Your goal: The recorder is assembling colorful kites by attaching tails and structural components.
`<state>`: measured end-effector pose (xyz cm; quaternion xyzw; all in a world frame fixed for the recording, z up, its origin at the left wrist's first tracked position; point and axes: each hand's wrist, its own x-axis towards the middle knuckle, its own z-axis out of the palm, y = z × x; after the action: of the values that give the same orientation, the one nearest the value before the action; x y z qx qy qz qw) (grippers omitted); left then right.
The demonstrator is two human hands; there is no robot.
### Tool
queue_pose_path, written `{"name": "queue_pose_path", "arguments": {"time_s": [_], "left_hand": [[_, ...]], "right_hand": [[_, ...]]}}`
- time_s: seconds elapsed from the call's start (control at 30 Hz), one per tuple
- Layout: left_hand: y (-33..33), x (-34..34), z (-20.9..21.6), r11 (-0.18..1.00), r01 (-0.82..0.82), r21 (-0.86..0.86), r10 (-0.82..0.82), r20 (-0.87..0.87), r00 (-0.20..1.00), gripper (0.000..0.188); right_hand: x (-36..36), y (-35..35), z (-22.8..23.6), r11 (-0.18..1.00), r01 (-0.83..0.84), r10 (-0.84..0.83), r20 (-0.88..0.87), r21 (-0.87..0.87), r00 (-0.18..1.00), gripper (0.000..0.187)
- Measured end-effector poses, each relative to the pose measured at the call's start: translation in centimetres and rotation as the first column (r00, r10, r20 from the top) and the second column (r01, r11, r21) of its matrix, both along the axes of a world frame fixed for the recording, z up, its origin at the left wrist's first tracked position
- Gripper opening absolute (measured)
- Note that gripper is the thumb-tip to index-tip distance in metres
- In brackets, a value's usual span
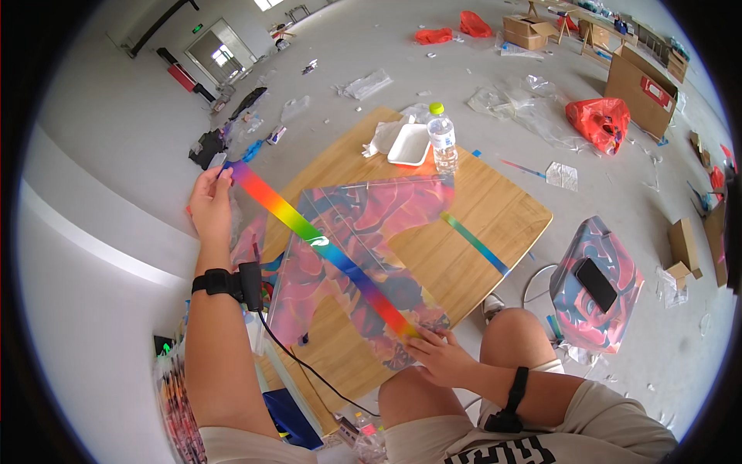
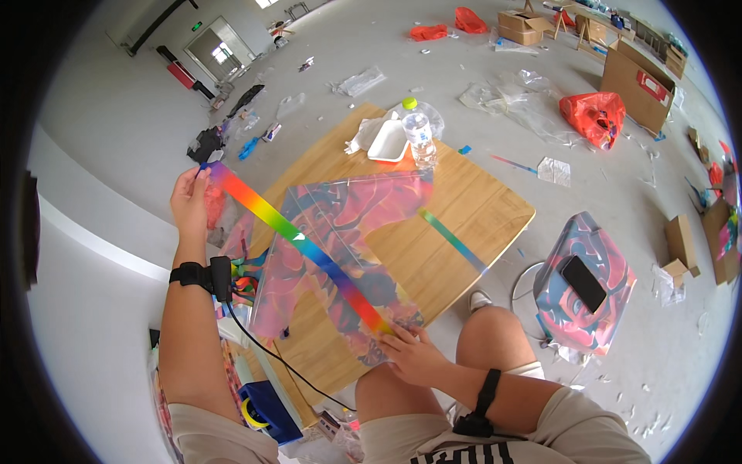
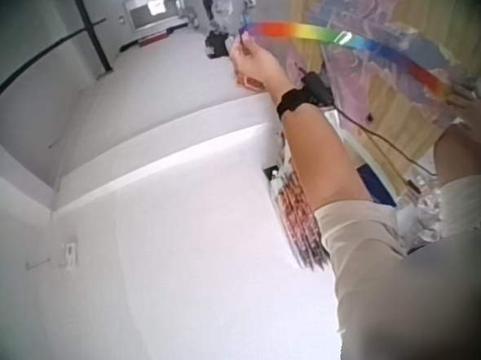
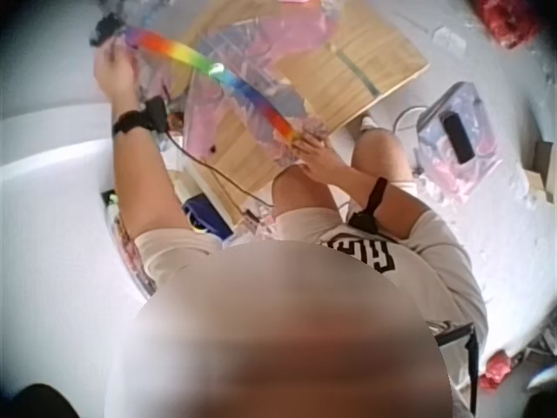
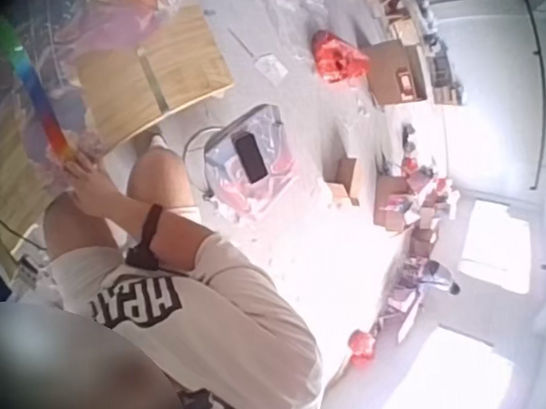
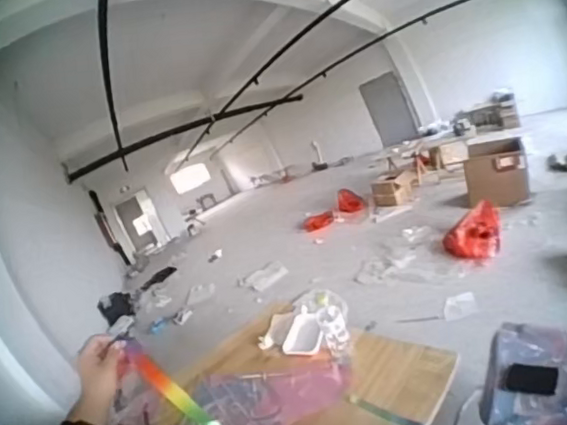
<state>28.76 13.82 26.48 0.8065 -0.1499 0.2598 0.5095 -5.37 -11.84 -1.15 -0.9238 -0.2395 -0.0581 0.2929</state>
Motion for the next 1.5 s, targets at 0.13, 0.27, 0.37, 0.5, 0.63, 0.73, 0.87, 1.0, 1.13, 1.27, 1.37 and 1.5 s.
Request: {"name": "queue_pose_path", "arguments": {"time_s": [0.13,0.27,0.37,0.5,0.63,0.73,0.87,1.0,1.13,1.27,1.37,1.5], "left_hand": [[0.1,1.0,-1.1,1.000,0.013,0.025,-0.013,-0.016,1.000,0.019],[0.8,1.8,-2.4,0.992,-0.009,0.124,0.006,0.029,1.000,0.020],[0.5,1.8,-3.1,0.997,0.014,0.070,-0.016,0.036,0.999,0.017],[1.1,2.1,-3.3,0.999,-0.014,0.044,0.016,-0.036,0.999,0.016],[2.1,2.7,-3.9,0.999,-0.013,0.036,0.013,0.005,1.000,0.016],[2.4,2.7,-4.7,0.997,-0.002,0.083,-0.002,0.050,0.999,0.015],[0.2,1.4,-6.3,0.994,0.000,0.114,-0.005,0.045,0.999,0.014],[-0.4,-0.1,-8.0,0.995,0.029,0.098,-0.032,0.034,0.999,0.014],[-1.7,-2.2,-10.9,0.999,0.015,0.037,-0.015,-0.019,1.000,0.014],[-2.8,-5.6,-13.9,1.000,-0.003,-0.001,0.003,-0.069,0.998,0.017],[-3.8,-8.8,-16.4,0.999,-0.032,-0.029,0.028,-0.112,0.993,0.019],[-5.6,-13.4,-18.8,0.996,-0.059,-0.064,0.050,-0.135,0.990,0.018]], "right_hand": [[0.2,-0.1,0.4,1.000,-0.008,0.008,-0.007,0.007,1.000,0.051],[0.2,-0.1,0.5,1.000,0.005,-0.005,0.003,0.007,1.000,0.052],[0.2,-0.2,0.2,1.000,0.012,-0.012,0.000,-0.005,1.000,0.053],[0.2,-0.3,0.1,1.000,0.009,-0.009,0.009,-0.026,1.000,0.054],[0.1,-0.1,0.2,0.999,0.007,-0.007,0.020,-0.034,1.000,0.054],[0.0,0.0,0.3,0.999,0.003,-0.002,0.014,-0.032,1.000,0.053],[0.2,-0.3,-0.1,0.999,0.003,-0.003,0.003,-0.035,1.000,0.052],[0.2,-0.1,-0.1,0.999,-0.004,0.004,0.014,-0.036,1.000,0.052],[0.2,0.0,0.0,1.000,-0.003,0.003,0.004,-0.031,1.000,0.052],[0.3,0.0,0.3,1.000,-0.006,0.005,-0.022,-0.019,1.000,0.056],[0.4,-0.1,0.8,0.999,0.023,-0.022,-0.032,0.042,0.999,0.058],[0.7,-0.7,0.8,0.987,0.077,-0.078,0.000,0.141,0.997,0.054]]}}
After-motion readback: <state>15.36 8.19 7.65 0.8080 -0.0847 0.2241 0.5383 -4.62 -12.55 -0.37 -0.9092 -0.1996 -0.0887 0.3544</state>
